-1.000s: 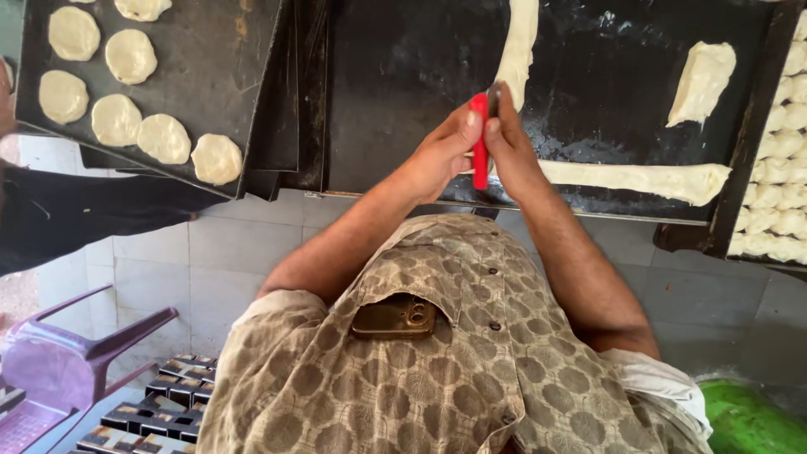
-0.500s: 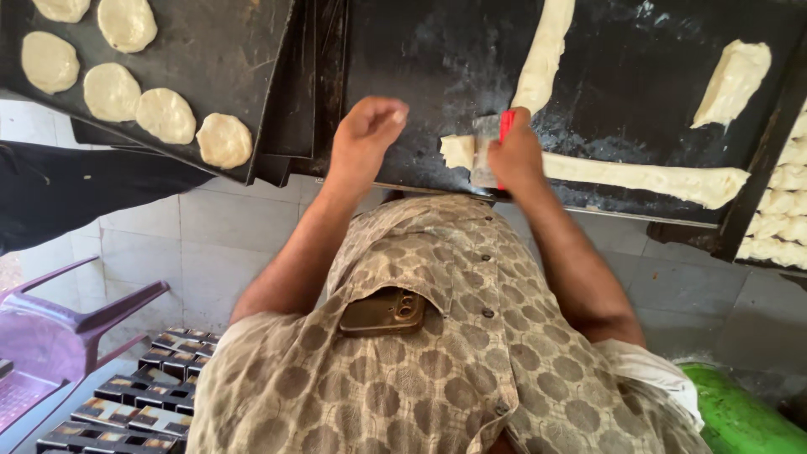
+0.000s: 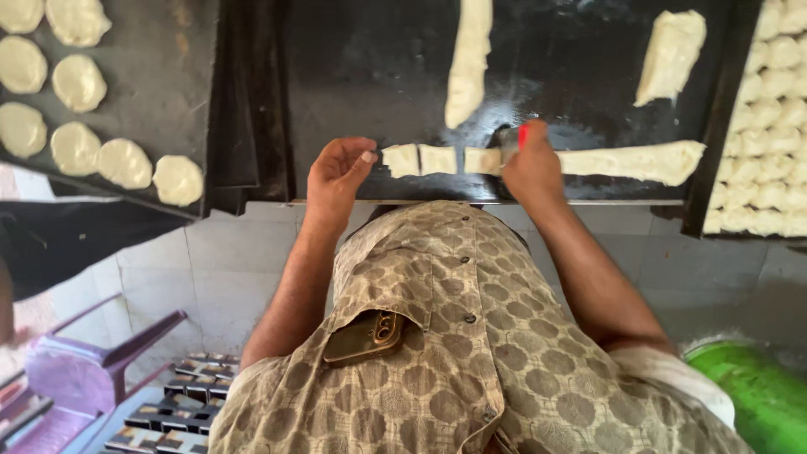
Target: The person shapes portions of dough by hand, using a bench scraper to cut segments from a long roll before rolling each piece into a ball and placing it onto a tray.
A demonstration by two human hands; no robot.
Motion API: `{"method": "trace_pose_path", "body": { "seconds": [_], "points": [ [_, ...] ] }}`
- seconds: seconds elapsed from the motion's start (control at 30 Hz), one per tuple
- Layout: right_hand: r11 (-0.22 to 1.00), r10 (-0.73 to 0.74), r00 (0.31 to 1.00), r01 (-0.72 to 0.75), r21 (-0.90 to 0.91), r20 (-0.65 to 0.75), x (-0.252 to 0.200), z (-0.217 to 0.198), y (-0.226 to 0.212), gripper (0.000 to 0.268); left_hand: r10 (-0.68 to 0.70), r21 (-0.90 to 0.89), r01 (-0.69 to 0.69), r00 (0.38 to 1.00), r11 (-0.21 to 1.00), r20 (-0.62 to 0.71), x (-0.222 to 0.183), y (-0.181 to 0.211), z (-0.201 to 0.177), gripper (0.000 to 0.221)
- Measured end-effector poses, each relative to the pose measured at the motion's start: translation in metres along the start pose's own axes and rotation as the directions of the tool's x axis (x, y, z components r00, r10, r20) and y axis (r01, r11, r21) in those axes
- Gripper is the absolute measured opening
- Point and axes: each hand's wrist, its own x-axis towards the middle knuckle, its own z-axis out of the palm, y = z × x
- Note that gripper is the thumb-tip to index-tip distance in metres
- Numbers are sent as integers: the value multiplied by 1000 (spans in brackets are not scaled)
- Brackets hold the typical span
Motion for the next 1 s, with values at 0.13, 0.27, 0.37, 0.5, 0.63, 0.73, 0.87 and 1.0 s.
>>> {"method": "trace_pose_path", "body": {
  "seconds": [0.13,0.27,0.37,0.5,0.63,0.73,0.87,1.0],
  "points": [
    [996,-50,999,51,73,-18,-5,-34,38,51,-31,14,32,999,999,-7,-6,-4,28,22],
    [997,-68,996,70,18,-60,-12,-48,63,49,-100,93,105,993,990,-65,-17,-8,48,23],
    [997,-67,997,68,32,-34,7,-63,78,48,-93,99,99,993,990,-67,-22,-9,66,23],
    [1000,19,998,-18,22,-67,-1,-90,105,42,-47,72,54,994,996,-96,-24,-15,82,23],
    [998,59,998,-58,-26,35,15,-113,121,44,-68,119,78,994,990,-84,-24,-21,102,23],
    [999,-6,992,12,51,-127,-7,-142,153,44,-75,111,82,995,990,-68,-29,-23,116,26],
    [993,45,998,-50,-105,-52,17,-131,171,36,-110,170,123,991,978,-82,-21,-23,138,26],
    [1000,-9,983,12,15,-183,10,-172,206,37,-85,177,86,996,980,-16,-24,-28,149,28]
  ]
}}
